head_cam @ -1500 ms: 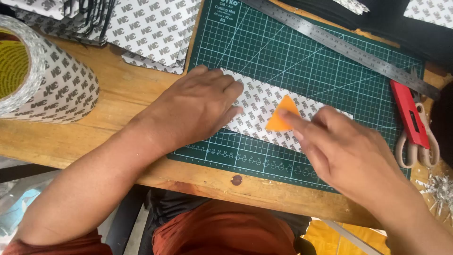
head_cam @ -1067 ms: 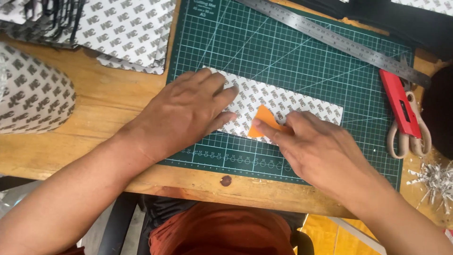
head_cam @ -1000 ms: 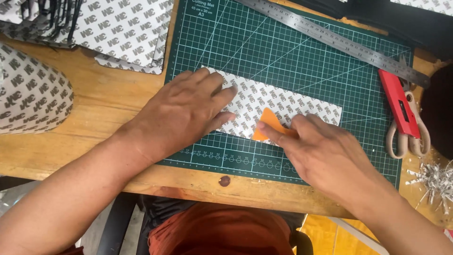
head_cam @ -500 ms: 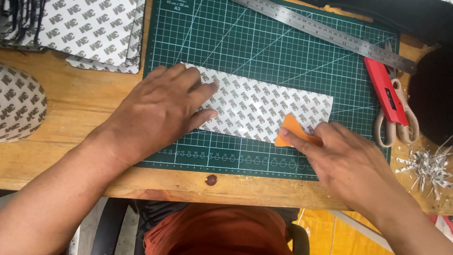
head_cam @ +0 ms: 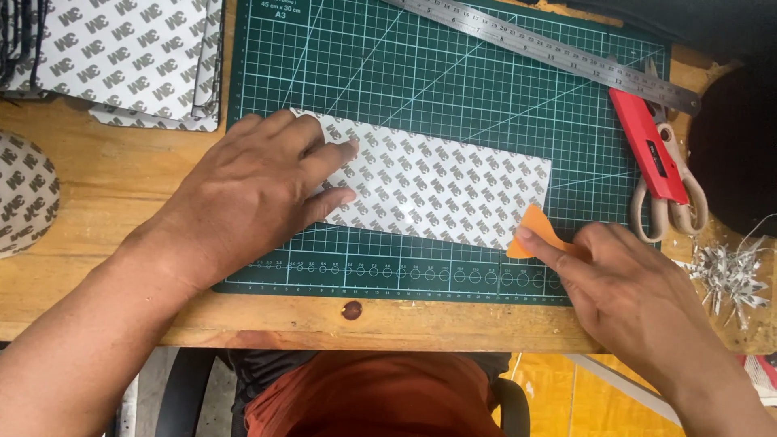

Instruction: The person smooths a piece of patterned fabric with an orange plastic scraper, then places a black fabric piece on a green cutting mat. They measure and cut the black fabric using a metal ruler and a red utility knife, then trim the edges with scissors.

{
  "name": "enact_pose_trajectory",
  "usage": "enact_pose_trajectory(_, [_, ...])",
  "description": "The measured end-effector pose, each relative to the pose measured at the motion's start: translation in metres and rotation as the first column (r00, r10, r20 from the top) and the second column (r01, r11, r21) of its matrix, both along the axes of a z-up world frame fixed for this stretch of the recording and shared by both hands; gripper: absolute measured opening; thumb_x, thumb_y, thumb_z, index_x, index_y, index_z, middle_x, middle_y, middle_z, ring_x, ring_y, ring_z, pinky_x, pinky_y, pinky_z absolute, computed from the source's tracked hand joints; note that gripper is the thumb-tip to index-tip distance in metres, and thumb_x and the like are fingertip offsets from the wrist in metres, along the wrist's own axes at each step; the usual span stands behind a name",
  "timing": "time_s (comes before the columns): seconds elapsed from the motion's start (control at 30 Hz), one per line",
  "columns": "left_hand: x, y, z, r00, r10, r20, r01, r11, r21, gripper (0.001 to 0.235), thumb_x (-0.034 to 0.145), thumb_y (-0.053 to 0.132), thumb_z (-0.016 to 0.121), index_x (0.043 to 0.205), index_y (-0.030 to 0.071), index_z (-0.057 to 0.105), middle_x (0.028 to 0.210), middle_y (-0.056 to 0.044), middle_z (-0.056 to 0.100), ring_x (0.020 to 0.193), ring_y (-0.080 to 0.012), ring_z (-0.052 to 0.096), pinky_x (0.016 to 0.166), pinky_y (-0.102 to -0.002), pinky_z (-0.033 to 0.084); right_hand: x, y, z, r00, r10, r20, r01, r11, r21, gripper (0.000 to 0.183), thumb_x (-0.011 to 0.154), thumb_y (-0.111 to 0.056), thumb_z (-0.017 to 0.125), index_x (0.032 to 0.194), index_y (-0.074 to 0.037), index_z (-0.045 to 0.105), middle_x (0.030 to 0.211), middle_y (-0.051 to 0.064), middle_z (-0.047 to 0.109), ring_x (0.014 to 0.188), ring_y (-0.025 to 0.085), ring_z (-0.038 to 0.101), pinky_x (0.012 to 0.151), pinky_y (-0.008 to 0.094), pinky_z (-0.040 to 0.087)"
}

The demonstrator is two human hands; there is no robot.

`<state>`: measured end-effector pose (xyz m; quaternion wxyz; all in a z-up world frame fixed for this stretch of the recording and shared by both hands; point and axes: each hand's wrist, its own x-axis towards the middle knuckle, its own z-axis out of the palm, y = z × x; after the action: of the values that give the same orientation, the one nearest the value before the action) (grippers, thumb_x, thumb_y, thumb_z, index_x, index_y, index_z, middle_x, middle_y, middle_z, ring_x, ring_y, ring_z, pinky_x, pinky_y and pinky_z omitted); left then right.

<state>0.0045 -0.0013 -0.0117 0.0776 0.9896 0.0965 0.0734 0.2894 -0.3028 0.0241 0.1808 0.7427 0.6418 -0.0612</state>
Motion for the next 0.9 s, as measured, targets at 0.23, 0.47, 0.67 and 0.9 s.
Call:
enact_pose_trajectory(0.23, [0.000, 0.000, 0.000, 1.000, 0.005, 0.005, -0.005, 1.000, 0.013, 0.052, 0.104, 0.046, 0.056, 0.143, 0.012, 0.062, 0.109, -0.008, 0.061, 0.104, -0.0316, 0.058, 0.091, -0.046, 0.047, 0.001, -0.017, -0.006, 0.998, -0.055, 0.042, 0.053, 0.998, 0.032, 0.080, 0.097, -0.017, 0.053, 0.157, -0.061, 0.025, 0.088, -0.008, 0.052, 0.079, 0.015, 0.054, 0.051, 0.034, 0.057])
enact_pose_trajectory(0.47, [0.000, 0.000, 0.002, 0.999, -0.002, 0.049, 0.000, 0.999, 0.043, 0.050, 0.103, 0.045, 0.058, 0.140, 0.011, 0.065, 0.111, -0.009, 0.063, 0.103, -0.0316, 0.059, 0.088, -0.045, 0.045, 0.001, -0.032, -0.013, 0.998, -0.054, -0.013, 0.055, 0.990, 0.128, 0.080, 0.096, -0.011, 0.055, 0.159, -0.053, 0.030, 0.085, -0.004, 0.046, 0.076, 0.018, 0.049, 0.048, 0.036, 0.052])
enact_pose_trajectory(0.67, [0.001, -0.001, 0.005, 0.995, -0.035, 0.090, 0.027, 0.995, 0.091, 0.049, 0.105, 0.042, 0.059, 0.139, 0.008, 0.067, 0.104, -0.009, 0.065, 0.097, -0.0310, 0.060, 0.085, -0.046, 0.044, 0.004, -0.038, -0.008, 0.977, -0.175, -0.121, 0.185, 0.980, 0.070, 0.075, 0.095, -0.019, 0.058, 0.157, -0.053, 0.033, 0.094, -0.004, 0.053, 0.074, 0.017, 0.051, 0.047, 0.034, 0.054])
enact_pose_trajectory(0.9, [0.000, -0.023, 0.040, 0.995, -0.013, 0.103, 0.015, 1.000, -0.014, 0.047, 0.111, 0.037, 0.044, 0.141, 0.007, 0.062, 0.125, -0.019, 0.069, 0.118, -0.0376, 0.065, 0.110, -0.054, 0.048, 0.000, -0.024, 0.007, 0.927, -0.283, -0.245, 0.341, 0.907, 0.245, 0.061, 0.101, -0.022, 0.057, 0.156, -0.045, 0.045, 0.096, 0.002, 0.052, 0.072, 0.019, 0.051, 0.049, 0.036, 0.052])
